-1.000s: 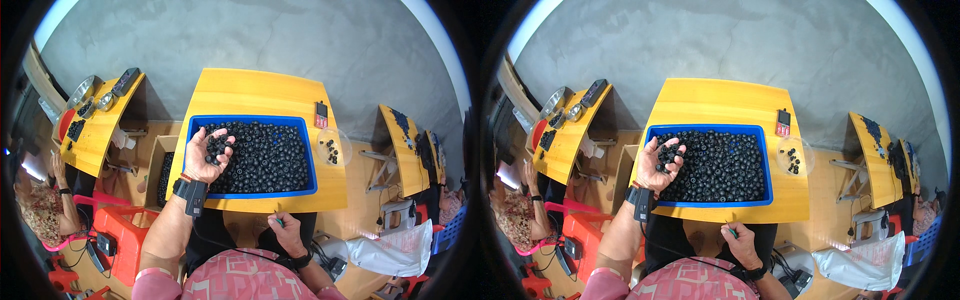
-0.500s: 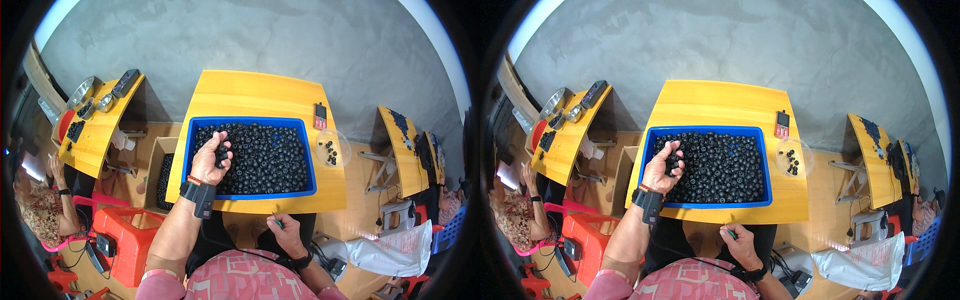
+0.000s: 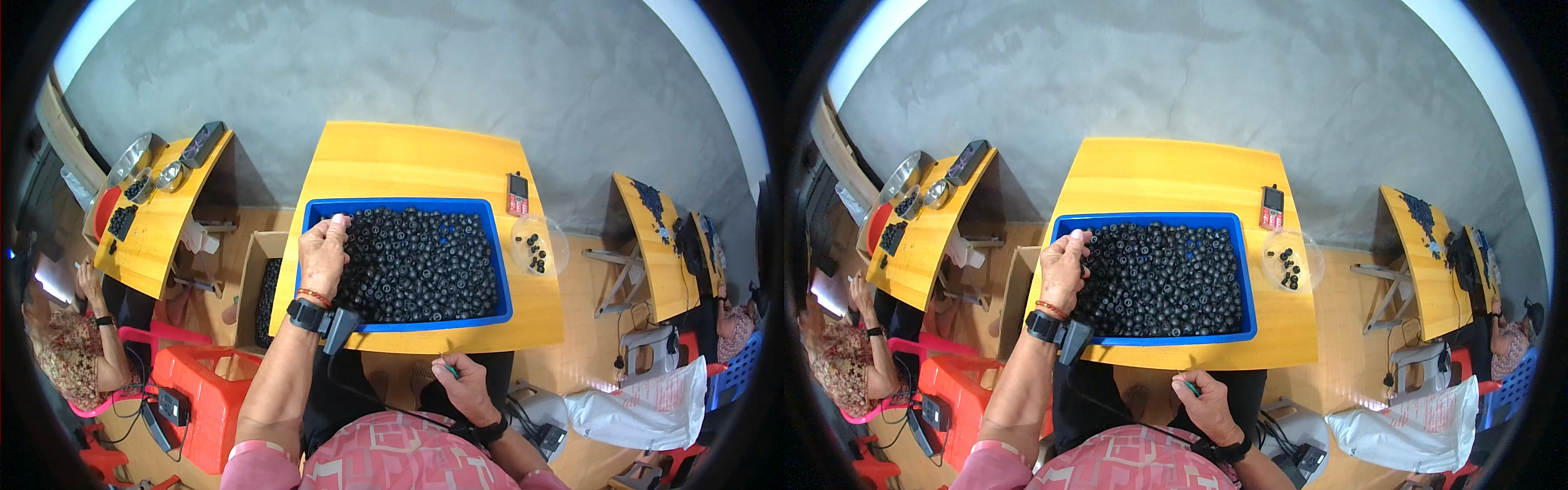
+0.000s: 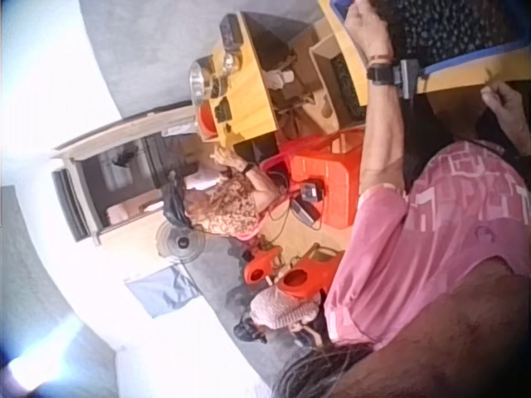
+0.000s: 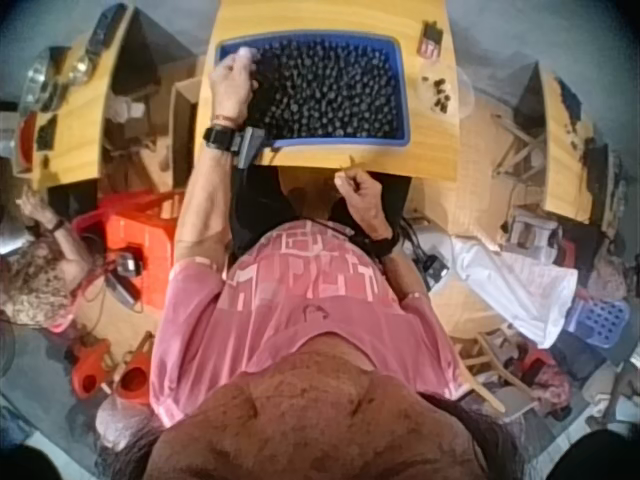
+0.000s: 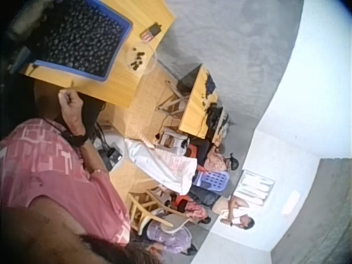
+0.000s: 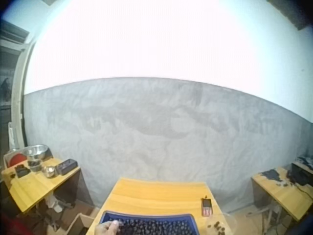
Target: Assembling small black plastic components by hand using a small blue insertion tool.
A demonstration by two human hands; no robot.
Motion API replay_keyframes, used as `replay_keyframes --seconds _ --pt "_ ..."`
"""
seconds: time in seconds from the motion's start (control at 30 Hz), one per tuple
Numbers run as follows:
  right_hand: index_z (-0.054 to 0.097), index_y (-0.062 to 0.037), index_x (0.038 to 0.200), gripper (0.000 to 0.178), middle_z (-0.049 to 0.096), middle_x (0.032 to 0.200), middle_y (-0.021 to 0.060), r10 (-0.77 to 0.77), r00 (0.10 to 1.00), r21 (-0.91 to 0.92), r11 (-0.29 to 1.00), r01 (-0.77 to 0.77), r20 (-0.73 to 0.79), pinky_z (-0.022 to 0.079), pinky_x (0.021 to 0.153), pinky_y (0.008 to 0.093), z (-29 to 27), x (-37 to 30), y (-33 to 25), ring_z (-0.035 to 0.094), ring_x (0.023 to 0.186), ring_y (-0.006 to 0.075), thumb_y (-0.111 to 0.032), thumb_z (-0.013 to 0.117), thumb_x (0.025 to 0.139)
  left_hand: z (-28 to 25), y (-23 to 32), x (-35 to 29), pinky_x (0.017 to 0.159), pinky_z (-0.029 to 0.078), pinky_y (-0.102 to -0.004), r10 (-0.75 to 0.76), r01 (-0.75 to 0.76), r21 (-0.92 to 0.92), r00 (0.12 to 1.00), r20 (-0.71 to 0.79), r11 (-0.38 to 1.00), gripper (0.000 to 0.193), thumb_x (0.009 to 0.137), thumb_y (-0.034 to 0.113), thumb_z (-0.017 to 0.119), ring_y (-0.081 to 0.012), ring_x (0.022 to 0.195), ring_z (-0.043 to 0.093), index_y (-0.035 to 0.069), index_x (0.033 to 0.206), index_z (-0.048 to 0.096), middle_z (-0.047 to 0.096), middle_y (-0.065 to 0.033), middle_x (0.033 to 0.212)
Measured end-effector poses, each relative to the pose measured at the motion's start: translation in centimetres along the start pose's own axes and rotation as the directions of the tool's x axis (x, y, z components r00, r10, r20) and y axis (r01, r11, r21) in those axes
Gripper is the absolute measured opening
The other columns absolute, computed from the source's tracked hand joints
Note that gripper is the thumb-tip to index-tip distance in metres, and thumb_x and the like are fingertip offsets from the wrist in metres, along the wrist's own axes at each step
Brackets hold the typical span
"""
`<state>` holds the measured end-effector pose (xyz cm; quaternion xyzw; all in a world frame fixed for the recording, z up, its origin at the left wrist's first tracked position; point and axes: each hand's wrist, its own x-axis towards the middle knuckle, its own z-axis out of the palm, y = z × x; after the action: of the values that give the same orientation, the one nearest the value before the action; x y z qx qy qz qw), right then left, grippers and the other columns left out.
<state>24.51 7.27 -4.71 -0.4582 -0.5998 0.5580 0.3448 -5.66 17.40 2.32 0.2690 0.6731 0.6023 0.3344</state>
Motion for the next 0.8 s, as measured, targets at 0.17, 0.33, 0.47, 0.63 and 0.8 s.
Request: replay_keyframes --seconds 0.17,0.33,0.47,0.63,0.8 --pt "0.065 0.0023 0.094 0.013 0.069 0.085 0.0030 -0.001 1.000 0.023 1.000 0.001 0.015 0.049 0.070 0.0236 0.1 0.4 -0.7 0.057 0.077 0.0058 -0.009 0.070 0.089 -1.5 1.5 -1.1 0.041 0.034 -0.0222 -0.165 0.511 -0.631 0.836 0.523 0.584 0.041 0.103 0.043 0.044 -0.0142 0.056 0.051 0.006 0.113 0.061 0.058 -0.0041 0.083" --pt "0.065 0.0020 0.093 0.012 0.071 0.089 0.0067 -0.097 0.993 -0.074 0.992 0.102 0.072 0.051 0.072 0.0244 0.0 0.6 -1.5 0.062 0.080 0.0076 -0.007 0.070 0.088 -1.3 0.9 -3.5 0.045 0.035 -0.0224 0.037 0.748 -0.640 0.645 0.764 0.177 0.041 0.102 0.042 0.046 -0.0196 0.068 0.052 0.004 0.105 0.062 0.056 -0.0089 0.091" --pt "0.065 0.0013 0.092 0.010 0.070 0.086 0.0047 -0.129 0.990 -0.065 0.989 0.133 0.066 0.050 0.071 0.0232 -0.1 0.5 -2.2 0.060 0.078 0.0065 -0.006 0.070 0.087 -0.8 1.2 -5.8 0.048 0.042 -0.0257 -0.068 0.752 -0.659 0.658 0.750 0.021 0.039 0.101 0.038 0.048 -0.0267 0.074 0.055 0.001 0.102 0.060 0.054 -0.0121 0.091" --pt "0.065 0.0013 0.093 0.011 0.070 0.085 0.0034 -0.119 0.991 -0.035 0.992 0.121 0.056 0.050 0.071 0.0231 -0.1 0.1 -2.6 0.059 0.078 0.0054 -0.006 0.071 0.087 -0.4 0.3 -6.2 0.085 0.059 -0.0494 -0.112 0.653 -0.757 0.752 0.649 0.003 0.034 0.098 0.023 0.043 -0.0404 0.100 0.063 -0.004 0.106 0.062 0.065 -0.0245 0.103" --pt "0.065 0.0010 0.094 0.011 0.069 0.086 0.0025 -0.116 0.991 -0.058 0.991 0.120 0.063 0.049 0.071 0.0229 -0.3 0.3 -3.7 0.058 0.078 0.0048 -0.007 0.071 0.088 -1.0 -0.3 -6.4 0.080 0.060 -0.0441 -0.139 0.685 -0.728 0.723 0.677 0.022 0.028 0.097 0.024 0.049 -0.0341 0.094 0.060 0.000 0.102 0.061 0.060 -0.0193 0.099"
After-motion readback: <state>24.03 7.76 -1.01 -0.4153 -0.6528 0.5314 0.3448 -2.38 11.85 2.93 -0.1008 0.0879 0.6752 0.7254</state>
